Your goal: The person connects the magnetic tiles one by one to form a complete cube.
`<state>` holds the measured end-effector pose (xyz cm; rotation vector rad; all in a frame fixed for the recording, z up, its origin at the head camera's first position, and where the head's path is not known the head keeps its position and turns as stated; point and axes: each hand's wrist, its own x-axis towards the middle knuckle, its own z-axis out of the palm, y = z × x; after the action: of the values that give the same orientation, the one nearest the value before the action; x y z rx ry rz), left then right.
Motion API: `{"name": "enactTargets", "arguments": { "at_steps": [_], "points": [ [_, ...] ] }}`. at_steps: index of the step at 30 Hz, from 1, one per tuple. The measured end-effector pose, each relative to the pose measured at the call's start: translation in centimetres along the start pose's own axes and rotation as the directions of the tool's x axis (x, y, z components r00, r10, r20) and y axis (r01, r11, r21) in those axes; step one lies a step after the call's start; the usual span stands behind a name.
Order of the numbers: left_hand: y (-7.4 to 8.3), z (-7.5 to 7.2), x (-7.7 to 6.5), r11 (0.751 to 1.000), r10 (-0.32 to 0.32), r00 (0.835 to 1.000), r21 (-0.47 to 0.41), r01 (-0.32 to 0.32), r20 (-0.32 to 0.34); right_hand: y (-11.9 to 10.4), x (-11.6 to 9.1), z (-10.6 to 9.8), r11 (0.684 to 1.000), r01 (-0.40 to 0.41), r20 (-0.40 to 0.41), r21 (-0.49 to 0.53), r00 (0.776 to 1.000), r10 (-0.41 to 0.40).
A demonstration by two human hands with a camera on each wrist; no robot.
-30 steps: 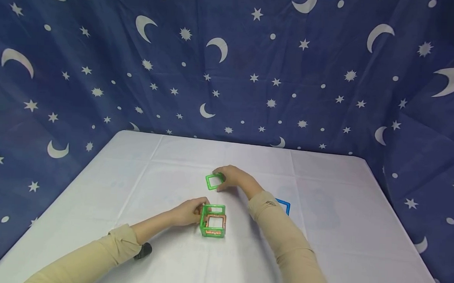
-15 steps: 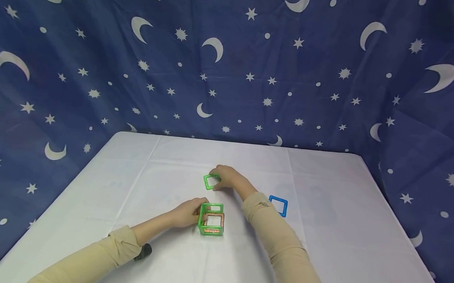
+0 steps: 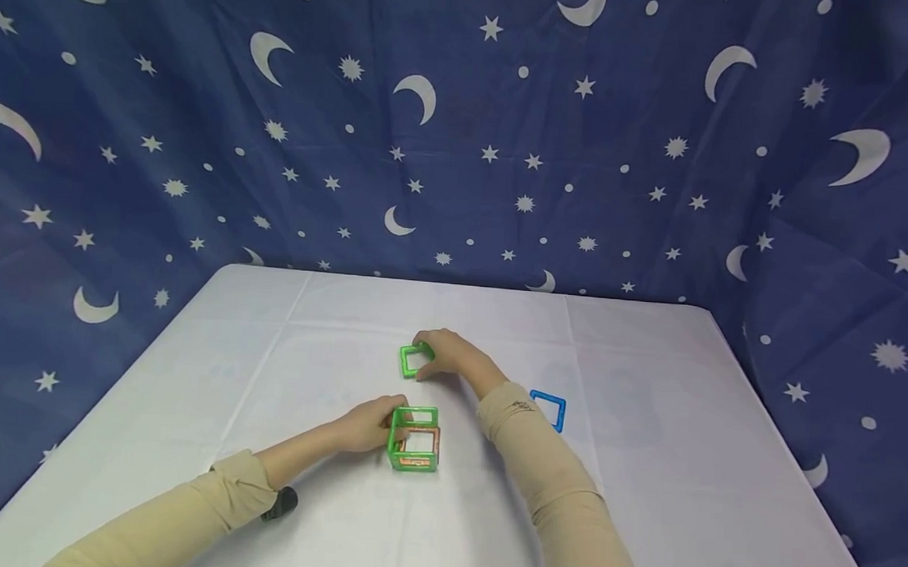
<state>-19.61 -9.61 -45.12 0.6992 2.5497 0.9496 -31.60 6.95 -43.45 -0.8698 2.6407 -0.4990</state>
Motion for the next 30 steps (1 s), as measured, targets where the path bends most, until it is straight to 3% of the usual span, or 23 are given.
{"name": "enactTargets", "arguments": {
  "at_steps": [8,14,22,27,30],
  "points": [
    [0.0,0.1,0.3,1.0,-0.016,1.0,0.012,0.016,0.01,0.4,-0.8,-0.2,0.999,0.031,-0.015,0.038,0.999,-0.03],
    [0.2,0.1,0.2,1.0,-0.029,0.999,-0.006,0.03,0.029,0.6,-1.7,0.1,0.997,0.075,-0.042,0.017,0.996,-0.074],
    [0.1,0.1,0.0,0.998,-0.057,0.998,-0.027,0.058,0.018,0.4,-2.9,0.0,0.996,0.075,-0.075,-0.05,0.994,-0.078],
    [-0.1,-0.1,0.3,0.989,-0.079,0.997,-0.128,0.075,-0.021,0.5,-3.7,-0.4,0.995,0.082,-0.138,-0.06,0.986,-0.09],
    [-0.2,-0.3,0.3,0.971,-0.093,0.995,-0.225,0.085,-0.028,0.6,-4.2,-0.7,0.991,0.116,-0.174,-0.068,0.977,-0.126]
  ]
}}
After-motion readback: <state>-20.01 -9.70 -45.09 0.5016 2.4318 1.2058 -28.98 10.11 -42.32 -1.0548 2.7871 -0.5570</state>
